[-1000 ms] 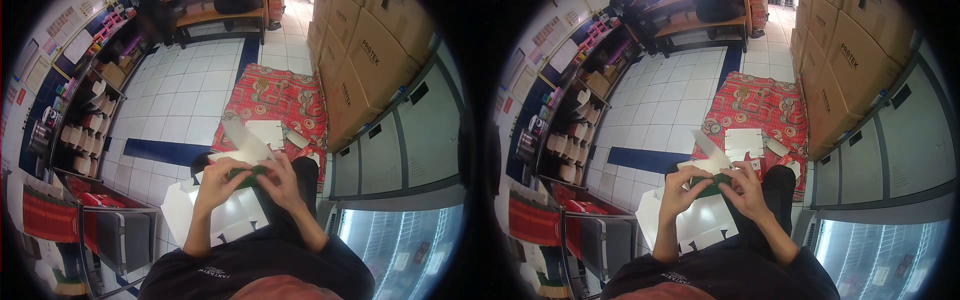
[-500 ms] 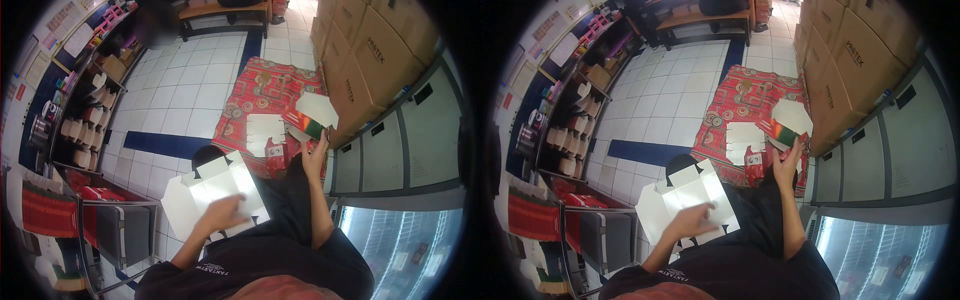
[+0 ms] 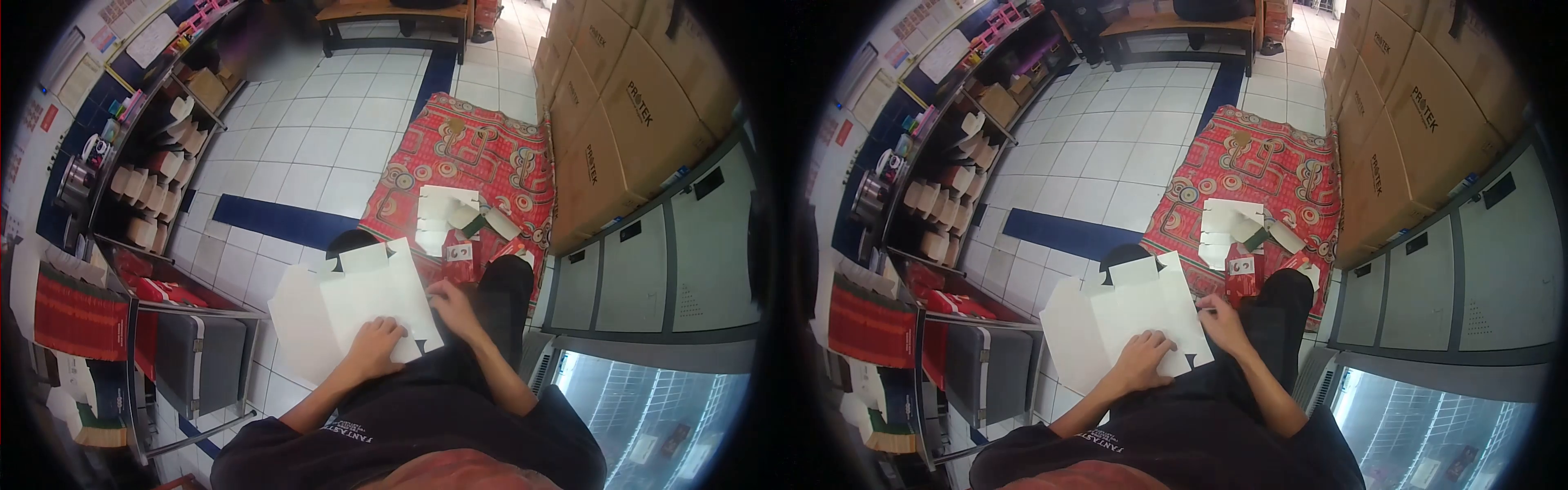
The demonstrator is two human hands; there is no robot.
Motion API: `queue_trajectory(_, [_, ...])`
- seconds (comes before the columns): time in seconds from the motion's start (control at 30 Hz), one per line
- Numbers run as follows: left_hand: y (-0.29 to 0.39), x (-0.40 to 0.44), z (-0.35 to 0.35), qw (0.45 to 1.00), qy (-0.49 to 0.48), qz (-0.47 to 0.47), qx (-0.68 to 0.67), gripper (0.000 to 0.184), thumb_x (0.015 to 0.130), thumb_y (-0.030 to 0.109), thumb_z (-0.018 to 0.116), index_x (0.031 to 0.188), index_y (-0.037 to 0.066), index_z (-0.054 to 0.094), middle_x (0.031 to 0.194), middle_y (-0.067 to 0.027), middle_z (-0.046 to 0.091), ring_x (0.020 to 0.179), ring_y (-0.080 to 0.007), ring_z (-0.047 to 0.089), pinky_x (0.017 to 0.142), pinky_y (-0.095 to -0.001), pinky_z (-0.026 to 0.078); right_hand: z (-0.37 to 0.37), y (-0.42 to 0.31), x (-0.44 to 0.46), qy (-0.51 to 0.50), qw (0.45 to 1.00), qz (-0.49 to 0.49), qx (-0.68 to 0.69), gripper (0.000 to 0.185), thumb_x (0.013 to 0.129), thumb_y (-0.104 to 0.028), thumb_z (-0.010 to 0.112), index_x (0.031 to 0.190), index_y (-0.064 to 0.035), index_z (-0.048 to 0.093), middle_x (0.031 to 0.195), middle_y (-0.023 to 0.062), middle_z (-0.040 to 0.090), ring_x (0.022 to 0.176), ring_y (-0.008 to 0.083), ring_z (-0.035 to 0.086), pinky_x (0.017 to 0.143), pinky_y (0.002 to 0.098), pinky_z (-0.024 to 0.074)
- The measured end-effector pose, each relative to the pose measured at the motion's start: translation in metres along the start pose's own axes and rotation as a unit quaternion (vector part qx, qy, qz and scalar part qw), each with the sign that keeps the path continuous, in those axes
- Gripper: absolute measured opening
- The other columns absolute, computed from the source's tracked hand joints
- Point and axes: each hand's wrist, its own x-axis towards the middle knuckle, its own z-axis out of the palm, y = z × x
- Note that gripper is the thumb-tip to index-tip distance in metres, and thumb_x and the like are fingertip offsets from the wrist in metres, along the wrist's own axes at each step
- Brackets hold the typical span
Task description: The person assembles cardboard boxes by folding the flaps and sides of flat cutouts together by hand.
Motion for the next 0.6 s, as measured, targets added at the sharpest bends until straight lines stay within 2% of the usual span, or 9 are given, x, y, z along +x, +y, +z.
queue_trajectory(0.07, [-0.003,0.005,0.001,1.0,0.011,0.01,-0.016,0.052,0.085,0.038,0.088,0.126,0.011,0.071,0.122,-0.0125,0.066,0.126,-0.0353,0.062,0.103,-0.0498,0.052,0.005,-0.005,-0.008,-0.023,0.998,0.05,0.017,0.037,0.096,-0.018,0.077,0.129,-0.0032,0.07,0.119,0.015,0.074,0.105,0.0233,0.072,0.097,0.0386,0.0558])
queue_trajectory(0.13, [-0.005,0.009,0.004,0.999,0.023,0.017,-0.032,0.042,0.088,0.034,0.086,0.12,0.01,0.074,0.118,-0.0125,0.068,0.121,-0.0346,0.065,0.1,-0.0497,0.054,0.003,-0.013,-0.012,-0.064,0.991,-0.037,-0.108,0.035,0.099,-0.016,0.075,0.132,-0.0038,0.07,0.126,0.0143,0.071,0.116,0.0238,0.069,0.107,0.037,0.0517])
queue_trajectory(0.2, [-0.005,0.014,0.005,0.993,0.031,-0.014,-0.117,0.022,0.096,0.027,0.079,0.102,0.006,0.079,0.101,-0.011,0.074,0.098,-0.034,0.073,0.087,-0.048,0.059,-0.003,-0.025,-0.011,-0.099,0.991,-0.005,-0.09,0.036,0.101,-0.019,0.075,0.133,-0.0042,0.069,0.134,0.0172,0.068,0.128,0.0284,0.065,0.111,0.0392,0.0504])
queue_trajectory(0.23, [-0.005,0.015,-0.001,0.993,0.031,-0.015,-0.117,0.022,0.096,0.027,0.079,0.102,0.006,0.079,0.101,-0.011,0.074,0.098,-0.034,0.073,0.087,-0.048,0.059,-0.006,-0.033,-0.013,-0.092,0.988,-0.07,-0.1,0.039,0.1,-0.023,0.078,0.133,-0.0051,0.071,0.14,0.0192,0.064,0.13,0.0327,0.064,0.111,0.0418,0.0505])
queue_trajectory(0.3, [-0.006,0.018,-0.017,0.976,0.114,-0.009,-0.185,0.02,0.099,0.021,0.079,0.092,0.002,0.079,0.083,-0.009,0.077,0.072,-0.0277,0.074,0.072,-0.0413,0.06,-0.011,-0.052,-0.017,-0.083,0.982,-0.133,-0.11,0.042,0.098,-0.028,0.082,0.133,-0.0061,0.072,0.147,0.0213,0.06,0.133,0.037,0.063,0.112,0.0445,0.0506])
queue_trajectory(0.33, [-0.006,0.019,-0.024,0.976,0.113,-0.008,-0.186,0.02,0.099,0.021,0.079,0.092,0.002,0.079,0.083,-0.009,0.077,0.072,-0.0277,0.074,0.072,-0.0413,0.06,-0.014,-0.064,-0.019,-0.093,0.979,-0.148,-0.107,0.042,0.098,-0.028,0.083,0.132,-0.0066,0.073,0.152,0.0212,0.057,0.137,0.0373,0.061,0.114,0.0446,0.0494])
queue_trajectory(0.4, [-0.005,0.02,-0.039,0.929,0.095,-0.093,-0.345,0.017,0.092,0.021,0.086,0.091,0.004,0.082,0.081,-0.0129,0.079,0.069,-0.0265,0.074,0.07,-0.0393,0.057,-0.021,-0.08,-0.02,-0.104,0.976,-0.162,-0.104,0.042,0.097,-0.029,0.084,0.132,-0.0072,0.074,0.157,0.0212,0.053,0.142,0.0375,0.059,0.116,0.0448,0.0482])
queue_trajectory(0.43, [-0.004,0.021,-0.046,0.906,0.077,-0.131,-0.396,0.017,0.093,0.017,0.088,0.09,0.003,0.081,0.078,-0.0094,0.079,0.069,-0.0149,0.071,0.067,-0.0312,0.053,-0.024,-0.086,-0.018,-0.103,0.973,-0.177,-0.106,0.042,0.096,-0.028,0.085,0.131,-0.0069,0.074,0.157,0.0207,0.054,0.143,0.0383,0.058,0.117,0.0452,0.0478])
queue_trajectory(0.6, [-0.016,0.016,-0.057,0.823,0.045,-0.126,-0.552,0.019,0.104,0.023,0.081,0.096,0.006,0.077,0.082,0.0022,0.073,0.074,-0.0027,0.058,0.066,-0.0226,0.042,-0.04,-0.094,-0.016,-0.141,0.973,-0.15,-0.104,0.047,0.093,-0.026,0.088,0.133,-0.0065,0.074,0.155,0.0205,0.056,0.143,0.0394,0.058,0.118,0.0463,0.0472])
